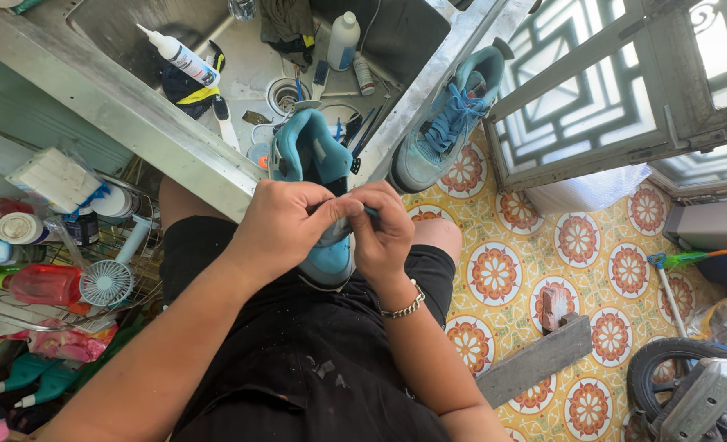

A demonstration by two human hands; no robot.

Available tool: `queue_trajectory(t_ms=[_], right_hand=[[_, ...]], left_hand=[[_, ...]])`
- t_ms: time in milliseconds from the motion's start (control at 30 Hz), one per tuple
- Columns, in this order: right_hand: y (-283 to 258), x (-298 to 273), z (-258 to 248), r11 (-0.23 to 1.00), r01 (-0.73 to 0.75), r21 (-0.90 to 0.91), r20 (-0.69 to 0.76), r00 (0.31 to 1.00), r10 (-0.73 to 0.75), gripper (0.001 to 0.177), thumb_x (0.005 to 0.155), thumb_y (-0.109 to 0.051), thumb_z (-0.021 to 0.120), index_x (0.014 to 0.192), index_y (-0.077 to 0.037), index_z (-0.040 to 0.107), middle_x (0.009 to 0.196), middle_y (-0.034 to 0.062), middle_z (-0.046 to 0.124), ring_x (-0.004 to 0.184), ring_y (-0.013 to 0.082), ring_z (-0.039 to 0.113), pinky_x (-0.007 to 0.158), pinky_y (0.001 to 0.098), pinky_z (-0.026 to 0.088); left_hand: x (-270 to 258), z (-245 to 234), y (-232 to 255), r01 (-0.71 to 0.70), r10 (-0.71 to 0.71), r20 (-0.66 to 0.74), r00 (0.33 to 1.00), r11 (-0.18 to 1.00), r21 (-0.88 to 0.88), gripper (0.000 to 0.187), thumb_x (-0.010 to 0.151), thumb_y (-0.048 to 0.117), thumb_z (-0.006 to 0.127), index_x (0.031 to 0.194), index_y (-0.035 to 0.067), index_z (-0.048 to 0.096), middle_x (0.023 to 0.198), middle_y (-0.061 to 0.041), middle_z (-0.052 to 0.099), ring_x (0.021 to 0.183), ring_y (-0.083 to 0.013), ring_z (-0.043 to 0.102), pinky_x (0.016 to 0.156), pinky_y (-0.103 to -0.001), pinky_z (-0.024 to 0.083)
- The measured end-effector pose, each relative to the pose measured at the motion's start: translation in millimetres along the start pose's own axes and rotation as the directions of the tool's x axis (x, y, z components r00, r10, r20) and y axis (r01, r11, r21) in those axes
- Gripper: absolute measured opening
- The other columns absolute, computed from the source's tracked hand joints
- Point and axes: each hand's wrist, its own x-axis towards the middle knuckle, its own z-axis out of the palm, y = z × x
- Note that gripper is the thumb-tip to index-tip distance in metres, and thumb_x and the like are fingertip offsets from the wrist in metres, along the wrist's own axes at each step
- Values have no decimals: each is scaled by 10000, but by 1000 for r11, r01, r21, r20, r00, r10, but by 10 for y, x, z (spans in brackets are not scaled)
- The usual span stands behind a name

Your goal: The person holds a blue shoe, rinses the interior and tongue under a running faucet, and subsequently wipes the interior surfaces using a cloth.

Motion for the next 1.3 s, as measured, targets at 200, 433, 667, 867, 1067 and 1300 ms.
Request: queue_trajectory(t_ms=[200, 433, 667, 867, 1067, 1300], right_hand=[[100, -18, -76, 997, -67, 33, -46, 997, 69, 69, 1011, -18, 687, 1069, 17, 679, 1031, 88, 652, 974, 168, 614, 879, 277, 498], [108, -28, -87, 988, -105, 111, 2, 994, 106, 75, 1031, -22, 666, 1094, 18, 672, 1056, 87, 646, 994, 172, 626, 903, 276, 505], [55, 23, -42, 994, -92, 67, -11, 996, 93, 98, 1035, -14, 655, 1123, 21, 679, 1085, 95, 667, 1028, 172, 647, 914, 274, 528], [45, -36, 23, 992, -110, 53, -100, 988, 115, 120, 1045, 0, 652, 1157, 33, 681, 1103, 82, 670, 1040, 141, 626, 927, 252, 498], [45, -79, 104, 986, -128, 105, -208, 967, 148, 132, 1067, -24, 634, 1180, 36, 667, 1115, 68, 685, 1052, 117, 645, 957, 232, 509], [141, -201, 238, 964, -188, 189, -304, 922, 240, 161, 1079, -62, 619, 1201, 31, 668, 1071, 10, 668, 918, 42, 587, 785, 186, 476]], left_hand=[[-34, -23, -137, 91, -66, 160, 985, 984, -154, 240, 1001, 177, 662, 919, -32, 746, 632, -29, 605, 616, -46, 495, 533, -260, 432], [-58, -80, -243, 294, -92, 373, 923, 795, -531, 263, 1014, 65, 524, 1185, -52, 687, 947, 18, 730, 867, -28, 661, 800, -206, 570], [-117, 6, -189, 213, -80, 277, 957, 844, -492, 311, 946, 100, 733, 1211, -62, 733, 814, 44, 630, 713, -46, 528, 598, -230, 432], [-72, 174, -151, 72, -76, -90, 993, 996, -47, 197, 1002, 186, 694, 1015, 2, 765, 621, 24, 623, 557, -48, 524, 520, -258, 437], [-71, 228, -235, 68, -73, -6, 997, 955, -287, 197, 998, 106, 617, 1132, 17, 730, 740, 9, 642, 669, -22, 514, 581, -236, 458], [-61, 515, -334, -27, -25, -284, 958, 983, -179, 194, 1025, 206, 674, 982, 17, 692, 701, -42, 632, 629, -72, 519, 573, -264, 459]])
